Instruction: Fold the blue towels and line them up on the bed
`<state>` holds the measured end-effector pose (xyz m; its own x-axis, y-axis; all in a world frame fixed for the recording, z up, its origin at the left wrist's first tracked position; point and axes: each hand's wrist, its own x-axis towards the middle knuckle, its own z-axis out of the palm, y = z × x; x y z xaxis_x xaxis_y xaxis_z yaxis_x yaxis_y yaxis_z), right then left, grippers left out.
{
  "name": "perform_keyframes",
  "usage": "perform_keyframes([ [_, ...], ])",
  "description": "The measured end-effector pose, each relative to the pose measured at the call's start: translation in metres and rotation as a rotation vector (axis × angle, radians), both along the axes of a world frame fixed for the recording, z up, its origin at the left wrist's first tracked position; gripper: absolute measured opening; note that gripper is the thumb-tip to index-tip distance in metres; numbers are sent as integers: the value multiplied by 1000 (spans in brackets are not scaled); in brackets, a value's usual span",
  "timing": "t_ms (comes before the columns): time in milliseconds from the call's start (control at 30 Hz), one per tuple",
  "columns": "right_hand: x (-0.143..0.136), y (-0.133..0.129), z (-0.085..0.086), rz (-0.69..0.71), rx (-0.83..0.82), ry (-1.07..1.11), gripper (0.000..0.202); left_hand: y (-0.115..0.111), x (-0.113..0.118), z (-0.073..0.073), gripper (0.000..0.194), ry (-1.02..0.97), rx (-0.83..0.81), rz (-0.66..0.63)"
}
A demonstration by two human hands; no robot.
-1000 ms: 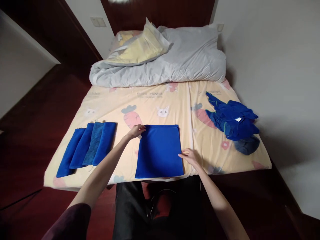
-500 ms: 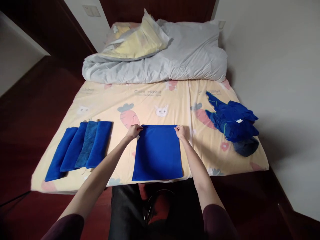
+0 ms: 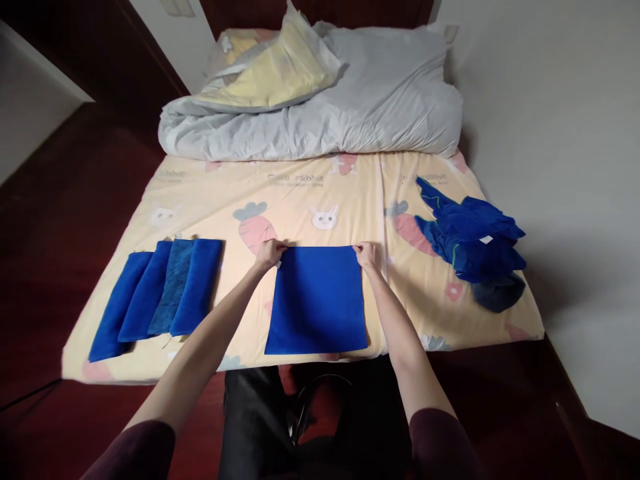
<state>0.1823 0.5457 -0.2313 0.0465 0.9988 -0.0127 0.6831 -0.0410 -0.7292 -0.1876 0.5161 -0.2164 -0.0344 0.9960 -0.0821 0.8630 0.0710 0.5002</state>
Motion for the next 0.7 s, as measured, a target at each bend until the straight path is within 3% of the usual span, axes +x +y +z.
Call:
perform_keyframes([
  [233,0,24,-10,107,-149,-40,15,5,-6,0,22,36,-46,-138],
  [367,6,42,-1,207,-334,-79,13,15,-13,6,16,0,-149,-120],
  [433,2,44,7,183,-287,-123,13,18,-10,11,16,12,-147,-65],
  [500,-13,33,16,119,-119,-203,12,14,2,16,20,46,-64,23],
  [567,-37,8,23,101,87,-288,26,0,24,17,32,87,101,66],
  [633,-60,-26,25,228,239,-348,43,-22,48,12,43,113,258,-46],
  [700,-72,-56,23,512,280,-378,52,-44,63,1,52,101,299,-243],
])
